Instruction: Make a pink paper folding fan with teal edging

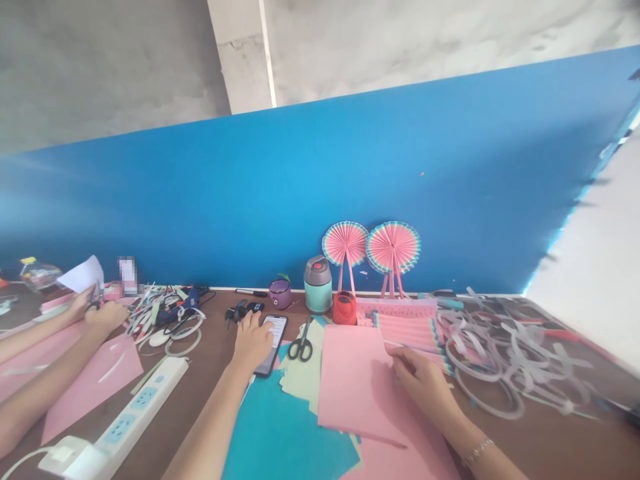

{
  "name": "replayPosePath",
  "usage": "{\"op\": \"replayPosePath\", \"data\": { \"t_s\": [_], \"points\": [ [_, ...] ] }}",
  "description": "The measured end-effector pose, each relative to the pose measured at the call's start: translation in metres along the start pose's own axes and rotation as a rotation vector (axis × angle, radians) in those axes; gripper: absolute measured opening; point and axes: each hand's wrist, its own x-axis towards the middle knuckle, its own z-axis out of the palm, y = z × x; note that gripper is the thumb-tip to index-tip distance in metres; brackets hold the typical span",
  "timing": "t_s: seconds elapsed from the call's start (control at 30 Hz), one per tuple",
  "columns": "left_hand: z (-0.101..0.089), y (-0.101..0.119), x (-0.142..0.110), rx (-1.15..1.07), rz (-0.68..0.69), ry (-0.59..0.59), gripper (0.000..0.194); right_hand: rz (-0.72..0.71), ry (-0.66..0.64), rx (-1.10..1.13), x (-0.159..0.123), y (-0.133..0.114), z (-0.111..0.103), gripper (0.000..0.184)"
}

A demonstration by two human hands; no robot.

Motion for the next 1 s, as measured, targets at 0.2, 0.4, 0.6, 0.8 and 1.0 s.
{"op": "replayPosePath", "data": {
  "t_s": [0.2, 0.4, 0.6, 0.8, 1.0],
  "points": [
    [0.001, -0.008, -0.002, -0.044, -0.012, 0.023, 0.045, 0.003, -0.007, 0.005, 0.001, 0.001, 0.001, 0.042],
    [0.005, -0.012, -0.017, -0.066, 0.004, 0.08, 0.042, 0.004, -0.008, -0.003, 0.001, 0.005, 0.002, 0.042],
    [0.004, -0.005, -0.022, -0.067, 0.035, 0.108, 0.04, -0.011, -0.004, 0.003, 0.003, 0.009, 0.004, 0.041],
    [0.011, -0.003, -0.018, -0.046, 0.038, 0.093, 0.036, -0.025, 0.016, -0.011, 0.002, 0.005, 0.002, 0.04],
    [0.017, -0.003, -0.015, -0.044, 0.028, 0.087, 0.039, -0.012, 0.0, -0.013, 0.0, 0.002, 0.001, 0.042]
  ]
}}
